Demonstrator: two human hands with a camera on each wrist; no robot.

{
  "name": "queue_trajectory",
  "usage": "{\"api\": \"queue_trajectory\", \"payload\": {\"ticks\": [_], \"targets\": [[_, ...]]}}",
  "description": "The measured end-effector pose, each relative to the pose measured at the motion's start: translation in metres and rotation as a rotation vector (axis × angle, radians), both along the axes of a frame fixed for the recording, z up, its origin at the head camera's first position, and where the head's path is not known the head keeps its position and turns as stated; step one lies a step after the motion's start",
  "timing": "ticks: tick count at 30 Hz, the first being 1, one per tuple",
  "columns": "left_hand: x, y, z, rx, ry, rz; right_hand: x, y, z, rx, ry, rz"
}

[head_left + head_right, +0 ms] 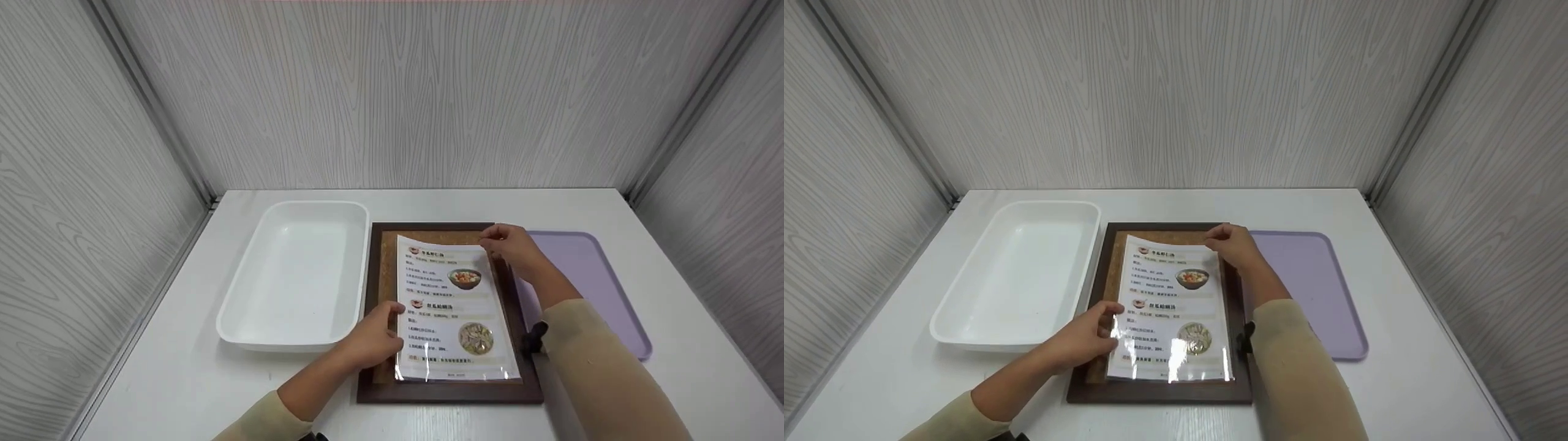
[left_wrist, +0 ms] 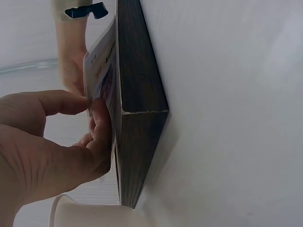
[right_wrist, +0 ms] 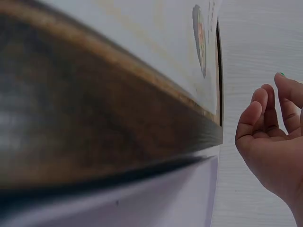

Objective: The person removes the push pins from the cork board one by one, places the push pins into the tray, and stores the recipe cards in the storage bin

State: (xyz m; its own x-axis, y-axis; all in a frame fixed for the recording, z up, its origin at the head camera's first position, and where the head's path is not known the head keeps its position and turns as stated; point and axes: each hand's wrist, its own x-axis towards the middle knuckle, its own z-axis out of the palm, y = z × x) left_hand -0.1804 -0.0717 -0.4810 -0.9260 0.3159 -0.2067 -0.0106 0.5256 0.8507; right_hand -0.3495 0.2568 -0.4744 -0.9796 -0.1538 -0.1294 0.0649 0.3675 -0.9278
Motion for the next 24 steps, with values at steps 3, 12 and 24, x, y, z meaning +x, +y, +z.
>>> {"api": "queue_trajectory", "payload": {"ticks": [3, 12, 24], "targets": [[0.001, -0.001, 0.002, -0.039, 0.088, -0.018, 0.004, 0.015, 0.001, 0.015, 0.0, -0.008], [0.001, -0.012, 0.021, 0.018, 0.023, -0.003, 0.01, 0.058, -0.003, 0.087, -0.051, -0.055], [-0.008, -0.055, 0.04, 0.039, 0.026, 0.065, 0.023, 0.098, -0.01, 0.295, -0.057, -0.11]]}}
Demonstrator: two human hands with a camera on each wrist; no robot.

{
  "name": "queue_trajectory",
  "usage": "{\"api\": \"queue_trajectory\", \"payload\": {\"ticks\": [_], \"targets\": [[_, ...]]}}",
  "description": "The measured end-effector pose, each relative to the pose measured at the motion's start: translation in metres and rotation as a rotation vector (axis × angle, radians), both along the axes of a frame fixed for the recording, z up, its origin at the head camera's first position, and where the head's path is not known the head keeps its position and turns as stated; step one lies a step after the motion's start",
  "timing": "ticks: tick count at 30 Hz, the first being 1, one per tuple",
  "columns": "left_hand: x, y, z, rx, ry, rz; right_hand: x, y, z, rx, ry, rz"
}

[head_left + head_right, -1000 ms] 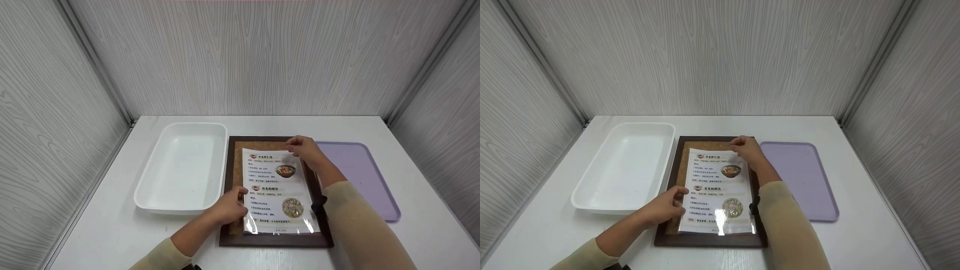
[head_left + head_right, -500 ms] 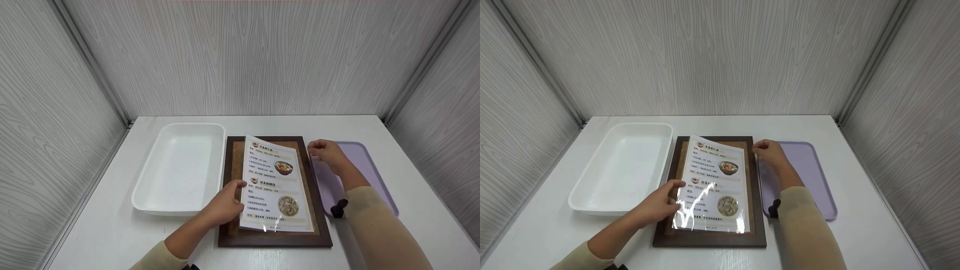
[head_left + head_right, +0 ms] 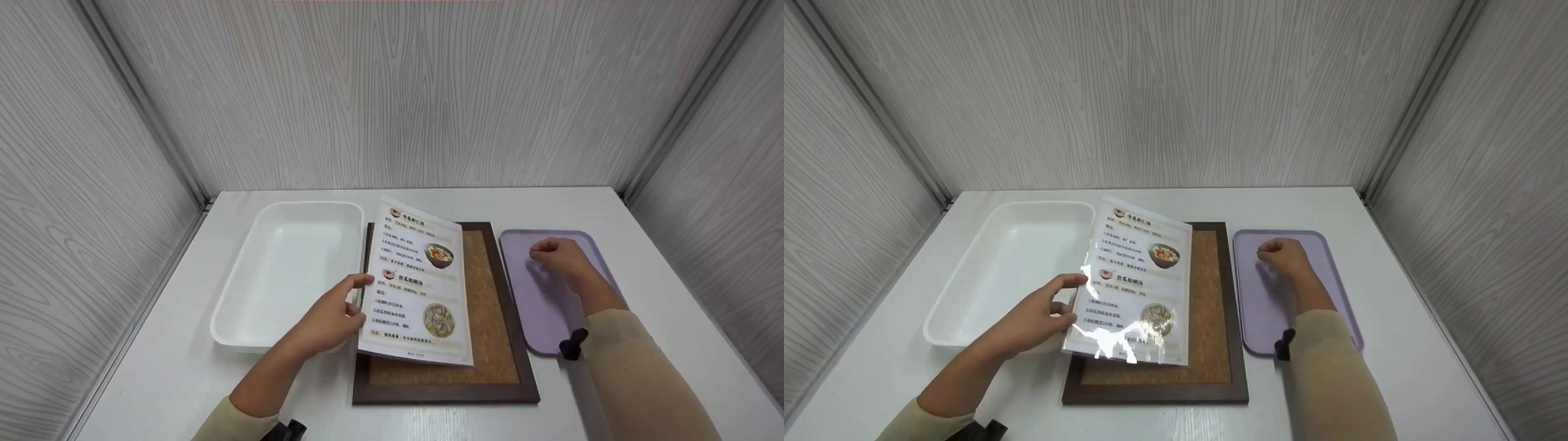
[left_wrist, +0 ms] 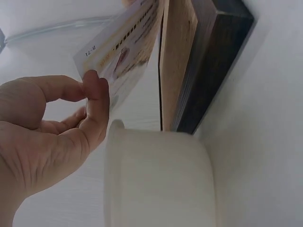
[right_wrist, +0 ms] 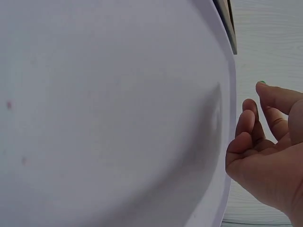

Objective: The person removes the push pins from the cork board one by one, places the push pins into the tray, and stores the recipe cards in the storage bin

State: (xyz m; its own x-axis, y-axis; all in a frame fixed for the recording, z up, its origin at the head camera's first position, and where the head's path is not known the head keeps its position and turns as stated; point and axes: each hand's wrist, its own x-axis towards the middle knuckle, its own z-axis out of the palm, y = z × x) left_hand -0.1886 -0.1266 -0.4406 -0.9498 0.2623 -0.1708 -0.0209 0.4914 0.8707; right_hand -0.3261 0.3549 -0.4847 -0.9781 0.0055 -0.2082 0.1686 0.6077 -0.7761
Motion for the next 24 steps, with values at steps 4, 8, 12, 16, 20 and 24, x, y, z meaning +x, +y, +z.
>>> {"api": "queue_trajectory", "payload": {"ticks": [4, 8, 12, 16, 20, 24], "targets": [[-0.003, -0.022, -0.001, 0.003, 0.005, 0.023, 0.001, 0.01, -0.006, 0.045, -0.013, 0.014], [-0.005, -0.048, 0.0, 0.052, 0.005, 0.026, 0.001, 0.017, -0.011, 0.059, -0.049, 0.015], [-0.007, -0.076, 0.002, 0.073, 0.004, 0.035, 0.0, 0.02, -0.013, 0.099, -0.074, 0.016], [-0.009, -0.102, 0.002, 0.078, -0.011, 0.038, -0.001, 0.021, -0.015, 0.138, -0.076, 0.021], [-0.011, -0.123, -0.001, 0.077, -0.037, 0.043, -0.001, 0.02, -0.017, 0.152, -0.067, 0.017], [-0.012, -0.14, -0.004, 0.048, -0.057, 0.065, 0.0, 0.018, -0.017, 0.152, -0.064, 0.013]]}}
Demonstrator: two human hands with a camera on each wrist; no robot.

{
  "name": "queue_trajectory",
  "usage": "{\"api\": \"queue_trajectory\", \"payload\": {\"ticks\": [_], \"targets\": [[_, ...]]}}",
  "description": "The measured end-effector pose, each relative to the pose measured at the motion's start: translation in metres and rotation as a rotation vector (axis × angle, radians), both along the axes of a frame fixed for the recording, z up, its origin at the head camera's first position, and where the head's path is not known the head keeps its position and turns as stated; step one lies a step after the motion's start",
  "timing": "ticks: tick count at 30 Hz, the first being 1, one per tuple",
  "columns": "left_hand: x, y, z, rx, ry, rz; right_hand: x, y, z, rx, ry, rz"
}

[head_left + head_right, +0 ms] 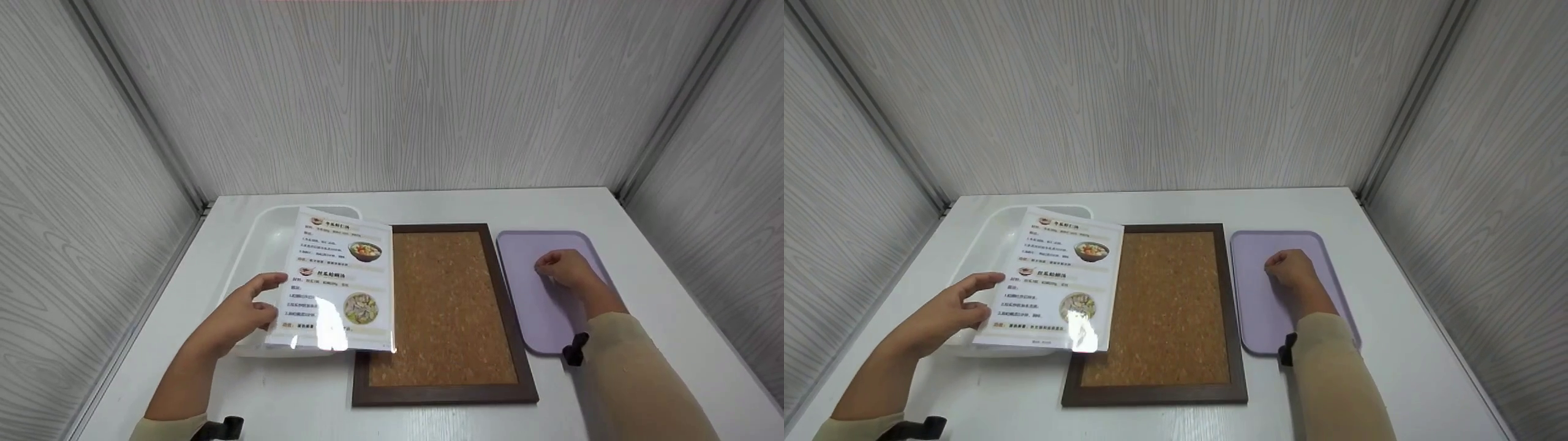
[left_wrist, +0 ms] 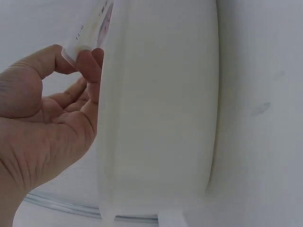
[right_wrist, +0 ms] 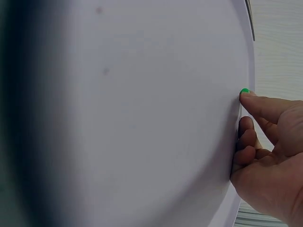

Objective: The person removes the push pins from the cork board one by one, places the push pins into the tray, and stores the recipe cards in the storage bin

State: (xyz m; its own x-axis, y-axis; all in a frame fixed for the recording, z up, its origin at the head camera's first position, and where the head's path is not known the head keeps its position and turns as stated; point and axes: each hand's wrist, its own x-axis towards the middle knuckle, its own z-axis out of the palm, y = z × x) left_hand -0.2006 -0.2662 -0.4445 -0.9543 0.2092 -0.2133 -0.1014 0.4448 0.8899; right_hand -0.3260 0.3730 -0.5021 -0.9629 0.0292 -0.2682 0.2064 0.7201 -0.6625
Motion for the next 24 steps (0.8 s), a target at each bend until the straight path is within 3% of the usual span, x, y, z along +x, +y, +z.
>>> {"api": "queue_trajectory", "payload": {"ticks": [13, 24], "targets": [[-0.003, -0.038, -0.005, -0.084, -0.042, 0.017, 0.004, 0.005, -0.001, 0.023, 0.053, 0.054], [-0.009, -0.067, -0.006, -0.079, -0.057, -0.002, 0.002, 0.008, -0.003, 0.033, 0.02, 0.085]]}}
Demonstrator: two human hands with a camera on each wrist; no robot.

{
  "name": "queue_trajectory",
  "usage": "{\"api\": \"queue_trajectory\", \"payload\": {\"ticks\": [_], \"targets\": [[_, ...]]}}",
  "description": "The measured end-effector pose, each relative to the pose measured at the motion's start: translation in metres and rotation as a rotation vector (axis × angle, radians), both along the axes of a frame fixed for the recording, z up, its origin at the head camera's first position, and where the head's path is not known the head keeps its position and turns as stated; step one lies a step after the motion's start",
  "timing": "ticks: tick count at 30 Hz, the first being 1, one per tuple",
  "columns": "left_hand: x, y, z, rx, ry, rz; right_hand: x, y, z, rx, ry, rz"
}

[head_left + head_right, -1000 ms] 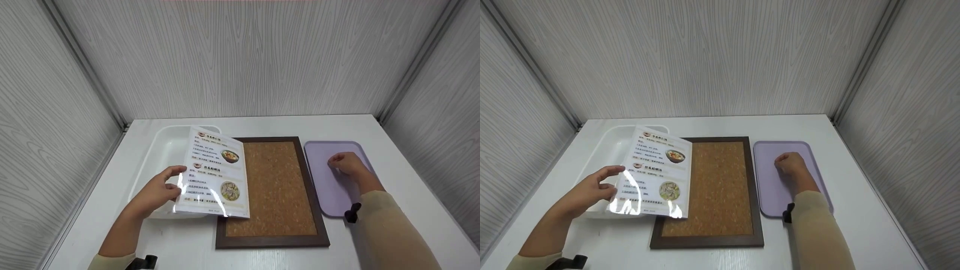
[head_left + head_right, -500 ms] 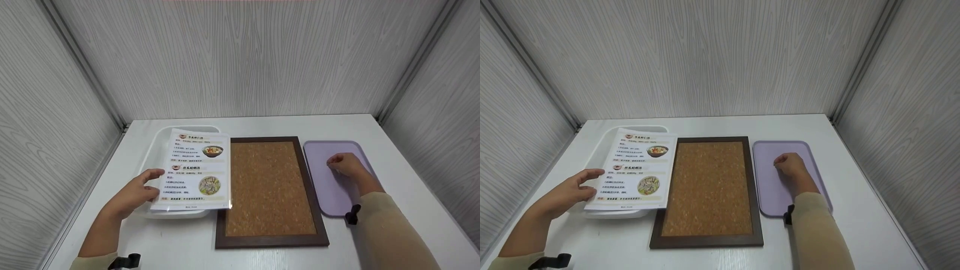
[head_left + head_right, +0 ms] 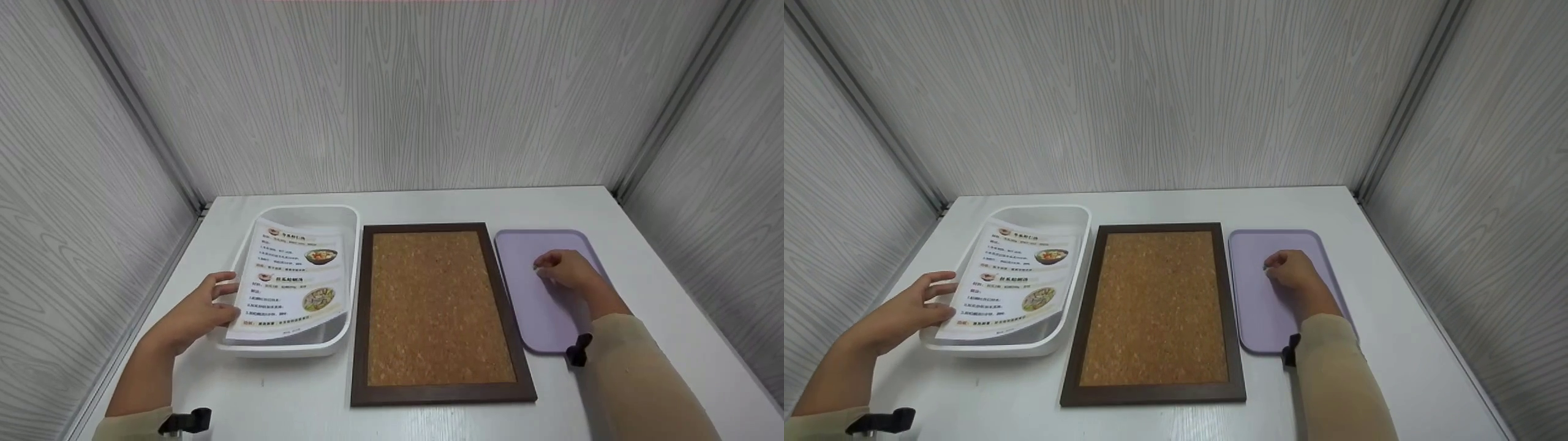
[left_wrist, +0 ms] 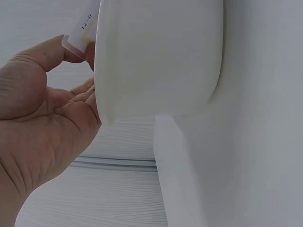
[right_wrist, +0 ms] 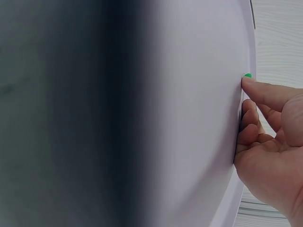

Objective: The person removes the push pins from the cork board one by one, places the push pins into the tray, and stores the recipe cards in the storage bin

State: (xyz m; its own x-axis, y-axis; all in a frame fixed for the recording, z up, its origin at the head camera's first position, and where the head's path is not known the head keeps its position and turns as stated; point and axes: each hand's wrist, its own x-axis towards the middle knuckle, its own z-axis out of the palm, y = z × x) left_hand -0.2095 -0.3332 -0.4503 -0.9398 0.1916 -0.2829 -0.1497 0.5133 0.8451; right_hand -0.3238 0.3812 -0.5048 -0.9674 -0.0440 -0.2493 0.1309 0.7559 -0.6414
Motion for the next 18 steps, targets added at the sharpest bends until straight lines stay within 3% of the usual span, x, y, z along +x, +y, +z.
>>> {"api": "queue_trajectory", "payload": {"ticks": [7, 18], "targets": [[-0.0041, -0.0041, 0.003, -0.092, 0.05, -0.033, 0.0011, -0.0005, 0.0011, -0.01, -0.005, -0.008], [-0.0064, -0.0025, 0.0103, -0.243, 0.136, -0.036, 0.0046, -0.0038, 0.0063, -0.022, -0.004, 0.003]]}}
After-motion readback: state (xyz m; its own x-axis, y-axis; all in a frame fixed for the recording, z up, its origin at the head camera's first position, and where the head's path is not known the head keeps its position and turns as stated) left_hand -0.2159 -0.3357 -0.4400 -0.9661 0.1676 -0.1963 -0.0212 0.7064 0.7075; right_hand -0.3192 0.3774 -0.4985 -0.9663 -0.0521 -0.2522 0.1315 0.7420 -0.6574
